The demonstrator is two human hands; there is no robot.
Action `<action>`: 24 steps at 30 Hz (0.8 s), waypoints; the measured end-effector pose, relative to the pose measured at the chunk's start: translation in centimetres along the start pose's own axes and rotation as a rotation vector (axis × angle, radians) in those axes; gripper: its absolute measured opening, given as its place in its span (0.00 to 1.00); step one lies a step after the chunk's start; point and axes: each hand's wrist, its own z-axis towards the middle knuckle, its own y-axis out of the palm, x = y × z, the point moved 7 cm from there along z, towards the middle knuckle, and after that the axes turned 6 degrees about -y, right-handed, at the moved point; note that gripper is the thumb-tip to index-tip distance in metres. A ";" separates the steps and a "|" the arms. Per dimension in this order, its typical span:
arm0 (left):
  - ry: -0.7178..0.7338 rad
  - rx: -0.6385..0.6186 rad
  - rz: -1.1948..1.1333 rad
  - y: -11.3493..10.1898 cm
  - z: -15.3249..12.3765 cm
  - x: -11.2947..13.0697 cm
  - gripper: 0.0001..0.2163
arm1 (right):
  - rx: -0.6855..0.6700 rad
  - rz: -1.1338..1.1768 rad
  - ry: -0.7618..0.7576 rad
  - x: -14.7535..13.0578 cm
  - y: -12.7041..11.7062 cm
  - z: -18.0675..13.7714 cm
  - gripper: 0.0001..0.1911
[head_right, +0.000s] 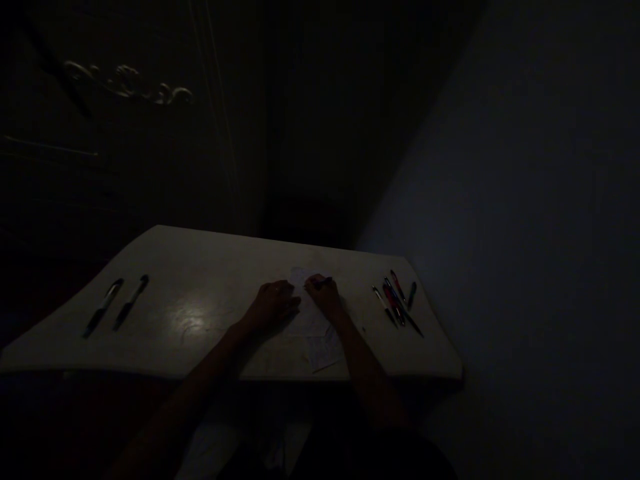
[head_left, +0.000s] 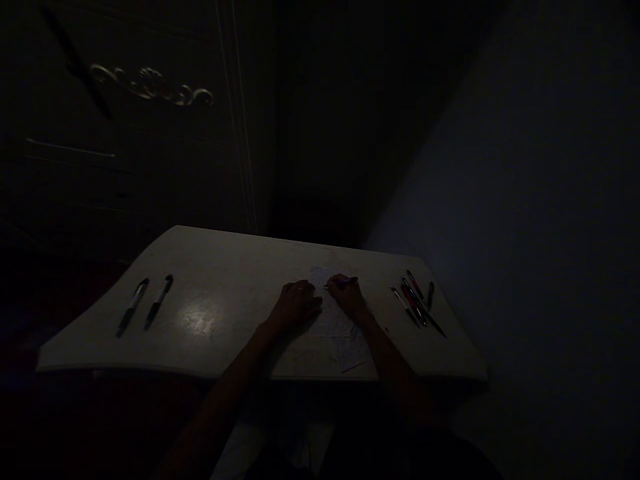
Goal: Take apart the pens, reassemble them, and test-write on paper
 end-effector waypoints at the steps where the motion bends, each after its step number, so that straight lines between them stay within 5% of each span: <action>1: -0.003 0.000 0.002 0.0 0.0 0.0 0.11 | 0.010 -0.017 0.007 0.1 0.0 0.0 0.13; 24: -0.042 -0.010 -0.010 0.0 0.2 -0.3 0.11 | 0.028 -0.260 -0.063 0.5 -0.5 0.4 0.14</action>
